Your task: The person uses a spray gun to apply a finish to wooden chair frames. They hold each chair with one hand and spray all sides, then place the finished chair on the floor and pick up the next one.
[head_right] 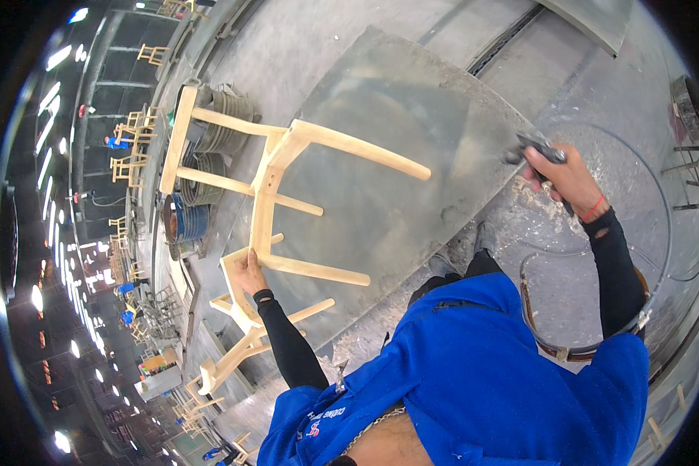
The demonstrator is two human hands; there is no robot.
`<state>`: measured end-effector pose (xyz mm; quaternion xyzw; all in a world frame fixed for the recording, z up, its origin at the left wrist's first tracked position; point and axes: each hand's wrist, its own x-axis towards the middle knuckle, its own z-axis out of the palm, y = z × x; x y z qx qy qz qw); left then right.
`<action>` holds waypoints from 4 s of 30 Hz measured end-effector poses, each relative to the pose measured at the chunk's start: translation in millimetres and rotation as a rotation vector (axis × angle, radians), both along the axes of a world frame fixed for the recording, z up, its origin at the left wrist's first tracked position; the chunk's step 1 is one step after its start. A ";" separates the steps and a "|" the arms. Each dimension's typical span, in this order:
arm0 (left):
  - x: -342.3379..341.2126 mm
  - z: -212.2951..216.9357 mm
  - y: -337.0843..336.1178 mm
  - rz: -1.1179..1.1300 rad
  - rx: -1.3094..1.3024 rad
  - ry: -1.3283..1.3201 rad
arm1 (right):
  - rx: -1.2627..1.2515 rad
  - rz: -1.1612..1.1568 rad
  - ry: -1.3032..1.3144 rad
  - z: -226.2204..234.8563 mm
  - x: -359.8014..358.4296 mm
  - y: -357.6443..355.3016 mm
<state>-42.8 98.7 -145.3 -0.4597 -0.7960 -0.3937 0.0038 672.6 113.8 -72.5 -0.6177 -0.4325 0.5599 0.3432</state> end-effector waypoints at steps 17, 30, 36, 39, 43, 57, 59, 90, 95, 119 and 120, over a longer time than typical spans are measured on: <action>2.0 35.6 12.4 0.021 -0.142 0.019 | 0.333 0.187 0.343 36.0 -160.5 -56.1; 3.8 33.3 6.2 -0.064 -0.231 0.267 | -0.237 0.444 0.091 -72.1 -181.1 -36.2; 12.3 35.7 7.2 -0.008 -0.189 0.193 | 0.127 0.261 0.287 -106.2 -273.3 -11.6; 11.9 42.4 8.5 -0.002 -0.235 0.160 | 0.322 0.233 0.416 -99.4 -318.6 6.5; 6.3 44.8 10.6 -0.002 -0.271 0.129 | 0.269 0.221 0.302 -105.1 -357.0 18.8; -13.3 38.5 21.1 -0.112 -0.180 -0.008 | 0.772 0.004 -0.172 -103.9 -341.9 8.9; -10.6 41.4 22.2 -0.116 -0.187 0.015 | 0.631 0.062 -0.320 -109.9 -331.0 5.4; -52.9 -136.1 54.7 -0.408 -0.513 0.172 | 0.096 -0.380 -0.024 45.1 -198.7 -230.0; -49.2 -125.1 85.5 -0.333 -0.466 0.241 | 0.321 -0.350 0.243 78.9 -221.7 -252.8; 307.0 -147.0 15.4 -0.150 -0.178 -0.332 | -0.112 -0.030 -0.092 -82.5 -34.3 -142.0; 300.6 -145.9 13.3 -0.176 -0.175 -0.334 | -0.078 -0.061 -0.033 -71.2 -31.4 -138.6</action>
